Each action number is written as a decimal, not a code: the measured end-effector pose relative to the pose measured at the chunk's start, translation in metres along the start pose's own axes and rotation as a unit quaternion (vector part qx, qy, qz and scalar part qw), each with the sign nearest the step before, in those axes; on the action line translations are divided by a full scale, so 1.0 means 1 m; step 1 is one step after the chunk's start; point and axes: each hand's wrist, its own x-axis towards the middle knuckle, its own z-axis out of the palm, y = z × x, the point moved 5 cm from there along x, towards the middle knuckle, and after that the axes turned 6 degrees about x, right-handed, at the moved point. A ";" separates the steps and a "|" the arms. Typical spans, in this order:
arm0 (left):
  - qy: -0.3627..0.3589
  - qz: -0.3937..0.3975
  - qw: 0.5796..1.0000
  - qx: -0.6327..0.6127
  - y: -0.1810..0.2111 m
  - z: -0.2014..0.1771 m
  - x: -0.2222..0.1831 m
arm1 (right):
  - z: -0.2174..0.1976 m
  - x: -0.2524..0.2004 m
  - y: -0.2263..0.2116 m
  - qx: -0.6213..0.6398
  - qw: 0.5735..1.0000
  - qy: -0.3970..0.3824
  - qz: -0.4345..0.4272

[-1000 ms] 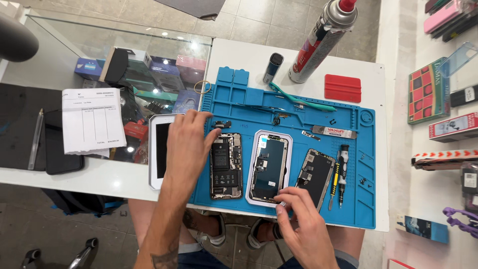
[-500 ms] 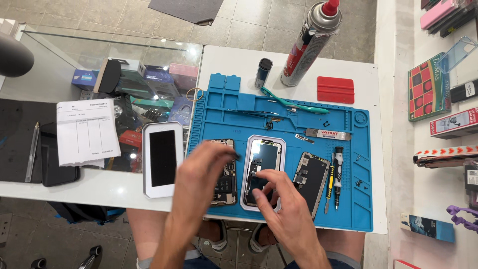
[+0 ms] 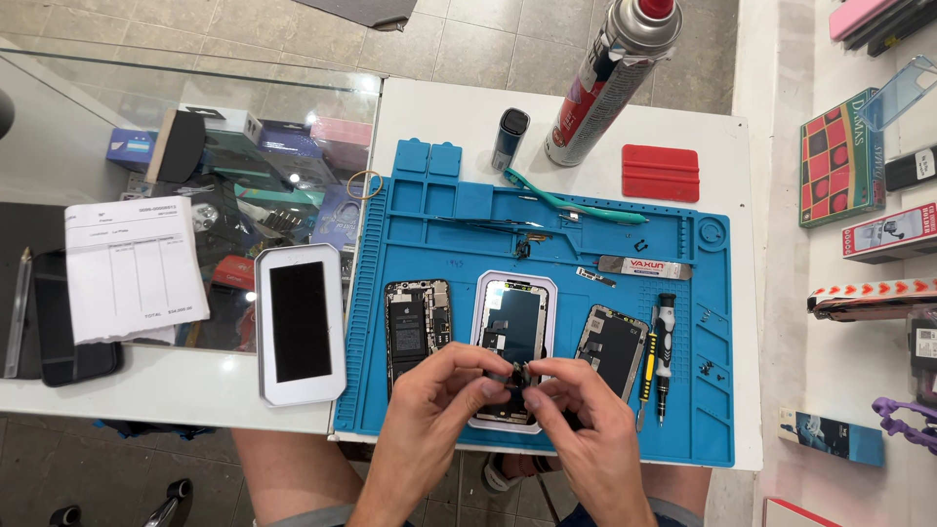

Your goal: The person opens a new screen package, removes the protective film, and places the screen on a workbench. They then use a screwdriver to remove screws from a disassembled smartphone, detach the old screen, and connect the new screen to the motherboard.

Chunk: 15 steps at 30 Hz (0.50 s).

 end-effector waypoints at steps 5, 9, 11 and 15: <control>-0.027 -0.001 0.994 -0.110 -0.020 0.005 -0.002 | -0.003 -0.004 0.005 -0.019 0.997 -0.022 -0.076; -0.062 -0.027 0.994 -0.080 -0.015 0.002 -0.003 | -0.007 -0.005 0.005 -0.008 0.995 0.022 -0.096; -0.069 0.047 0.996 0.018 -0.005 -0.008 0.007 | -0.018 0.005 0.018 -0.056 0.994 0.003 -0.089; -0.046 0.218 0.942 0.253 0.017 -0.031 0.033 | -0.028 0.026 0.012 -0.152 0.977 0.002 -0.150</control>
